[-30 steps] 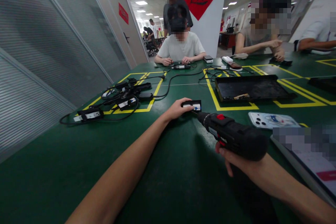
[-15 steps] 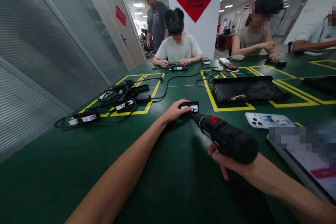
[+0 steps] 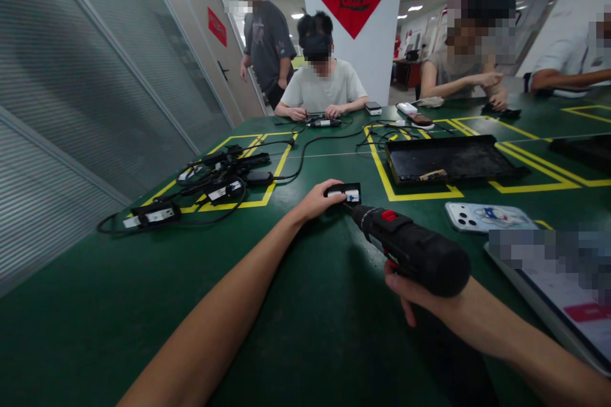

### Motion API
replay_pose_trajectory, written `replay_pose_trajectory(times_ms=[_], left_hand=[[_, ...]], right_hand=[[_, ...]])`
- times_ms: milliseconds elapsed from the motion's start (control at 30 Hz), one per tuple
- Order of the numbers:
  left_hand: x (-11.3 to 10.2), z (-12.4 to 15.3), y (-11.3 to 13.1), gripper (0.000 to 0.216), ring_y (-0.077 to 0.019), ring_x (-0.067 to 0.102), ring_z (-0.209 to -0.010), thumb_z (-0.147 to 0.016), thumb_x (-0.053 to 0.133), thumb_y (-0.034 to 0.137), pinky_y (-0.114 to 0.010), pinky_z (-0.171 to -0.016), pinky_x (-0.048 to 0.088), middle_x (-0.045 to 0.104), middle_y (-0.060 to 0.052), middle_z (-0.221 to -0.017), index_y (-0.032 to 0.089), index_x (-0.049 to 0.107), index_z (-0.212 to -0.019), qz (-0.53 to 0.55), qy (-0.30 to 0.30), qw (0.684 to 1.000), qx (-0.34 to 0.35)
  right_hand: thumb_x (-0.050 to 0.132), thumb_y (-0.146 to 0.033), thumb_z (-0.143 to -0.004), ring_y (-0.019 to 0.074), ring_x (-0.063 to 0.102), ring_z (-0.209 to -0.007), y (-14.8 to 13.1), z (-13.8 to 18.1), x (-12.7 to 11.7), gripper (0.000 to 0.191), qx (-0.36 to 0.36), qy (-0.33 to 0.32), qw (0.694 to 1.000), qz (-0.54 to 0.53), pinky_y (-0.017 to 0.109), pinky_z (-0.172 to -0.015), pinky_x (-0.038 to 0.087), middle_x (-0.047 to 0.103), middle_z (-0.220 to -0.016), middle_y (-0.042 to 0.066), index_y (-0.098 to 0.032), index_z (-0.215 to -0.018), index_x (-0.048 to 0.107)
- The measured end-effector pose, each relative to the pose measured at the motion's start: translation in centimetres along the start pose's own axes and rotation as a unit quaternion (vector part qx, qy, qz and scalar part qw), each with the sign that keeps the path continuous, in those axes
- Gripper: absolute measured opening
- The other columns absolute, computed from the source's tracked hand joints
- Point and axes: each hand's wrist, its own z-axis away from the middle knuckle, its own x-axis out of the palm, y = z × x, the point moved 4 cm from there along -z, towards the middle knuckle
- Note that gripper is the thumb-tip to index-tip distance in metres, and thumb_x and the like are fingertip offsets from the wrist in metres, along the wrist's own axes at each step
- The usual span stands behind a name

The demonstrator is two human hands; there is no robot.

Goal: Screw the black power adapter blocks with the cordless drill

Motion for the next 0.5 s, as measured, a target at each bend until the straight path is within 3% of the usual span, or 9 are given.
replay_pose_trajectory(times_ms=[333,500], left_hand=[[0.17,0.02,0.03,0.050,-0.0209,0.056,-0.100,-0.074,0.056,0.047,-0.033,-0.088,0.044,0.060,-0.006,-0.110,0.016,0.054,-0.113,0.005,0.003,1.000,0.004],[0.16,-0.07,-0.13,0.050,-0.0208,0.057,-0.099,-0.074,0.056,0.047,-0.033,-0.089,0.044,0.060,-0.006,-0.110,0.016,0.054,-0.113,0.003,0.002,1.000,0.003]], right_hand=[[0.051,-0.050,-0.083,0.0188,0.059,-0.065,0.77,-0.05,-0.08,0.032,0.003,0.002,0.999,0.040,0.036,-0.071,0.044,0.061,-0.059,-0.001,-0.020,-0.093,0.056],[0.053,-0.049,-0.083,0.0201,0.061,-0.072,0.74,-0.08,-0.06,0.030,-0.014,0.013,0.999,0.031,0.037,-0.076,0.043,0.062,-0.060,-0.002,-0.021,-0.095,0.054]])
